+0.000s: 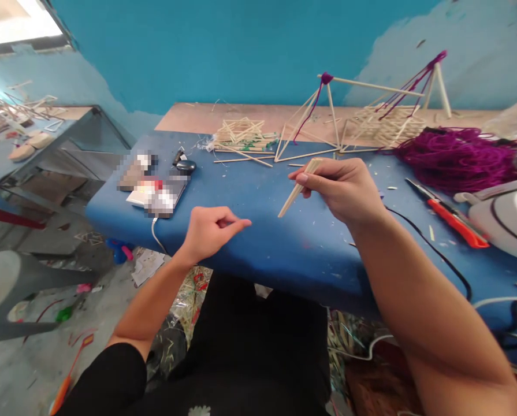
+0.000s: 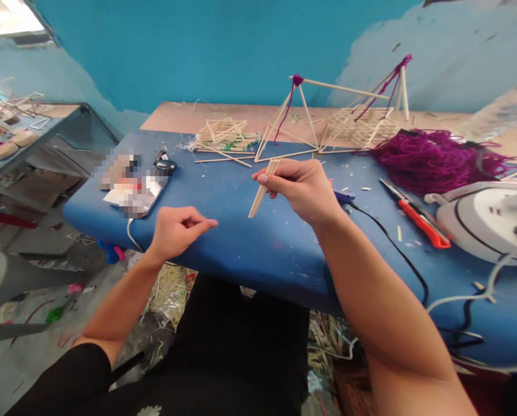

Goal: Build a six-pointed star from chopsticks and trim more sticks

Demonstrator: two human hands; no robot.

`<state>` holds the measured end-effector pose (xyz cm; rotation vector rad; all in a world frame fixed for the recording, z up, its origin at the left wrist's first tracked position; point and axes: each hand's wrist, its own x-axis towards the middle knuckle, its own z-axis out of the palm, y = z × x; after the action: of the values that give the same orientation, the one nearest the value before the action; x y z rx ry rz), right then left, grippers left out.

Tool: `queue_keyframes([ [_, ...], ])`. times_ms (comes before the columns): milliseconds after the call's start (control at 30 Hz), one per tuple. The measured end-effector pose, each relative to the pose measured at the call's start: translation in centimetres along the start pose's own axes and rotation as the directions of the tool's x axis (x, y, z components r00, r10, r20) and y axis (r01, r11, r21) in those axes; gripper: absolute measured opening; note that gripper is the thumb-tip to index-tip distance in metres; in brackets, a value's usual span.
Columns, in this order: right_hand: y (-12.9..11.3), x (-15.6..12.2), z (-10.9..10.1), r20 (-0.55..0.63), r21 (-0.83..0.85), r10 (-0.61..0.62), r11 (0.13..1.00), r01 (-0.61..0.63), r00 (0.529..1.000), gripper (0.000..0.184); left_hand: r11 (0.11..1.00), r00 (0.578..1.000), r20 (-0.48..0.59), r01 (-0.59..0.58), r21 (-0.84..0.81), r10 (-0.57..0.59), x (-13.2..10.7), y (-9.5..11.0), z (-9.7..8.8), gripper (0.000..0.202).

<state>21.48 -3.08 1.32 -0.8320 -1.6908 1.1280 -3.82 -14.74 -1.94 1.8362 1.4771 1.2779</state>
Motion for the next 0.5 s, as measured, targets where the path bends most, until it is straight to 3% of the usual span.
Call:
queue_keyframes([
  [67,-0.1,-0.1,-0.1,0.017,-0.062,-0.009,0.998,0.01,1.0,0.044,0.981,0.972,-0.205,-0.082,0.178,0.119,-1.6,-1.2,-2.3,0.062],
  [133,-0.1,-0.1,-0.1,0.029,-0.091,-0.009,0.996,0.012,1.0,0.042,0.927,0.9,-0.371,-0.084,0.366,0.228,-3.1,-2.5,-4.5,0.059],
  [200,-0.1,-0.2,0.0,0.043,-0.108,-0.009,0.994,0.014,0.999,0.04,0.866,0.828,-0.481,-0.012,0.5,0.289,-4.4,-3.9,-6.5,0.05],
  [267,0.0,-0.2,0.2,0.056,-0.127,-0.011,0.992,0.018,0.998,0.04,0.837,0.795,-0.537,0.069,0.543,0.283,-5.2,-5.0,-8.1,0.035],
  [333,0.1,-0.3,0.4,0.068,-0.145,-0.013,0.989,0.022,0.998,0.038,0.83,0.815,-0.52,0.092,0.55,0.255,-5.7,-5.9,-9.1,0.028],
  [500,-0.1,-0.4,0.6,0.119,-0.187,-0.02,0.982,0.042,0.993,0.037,0.791,0.92,-0.353,0.085,0.606,0.172,-5.8,-7.0,-10.1,0.038],
])
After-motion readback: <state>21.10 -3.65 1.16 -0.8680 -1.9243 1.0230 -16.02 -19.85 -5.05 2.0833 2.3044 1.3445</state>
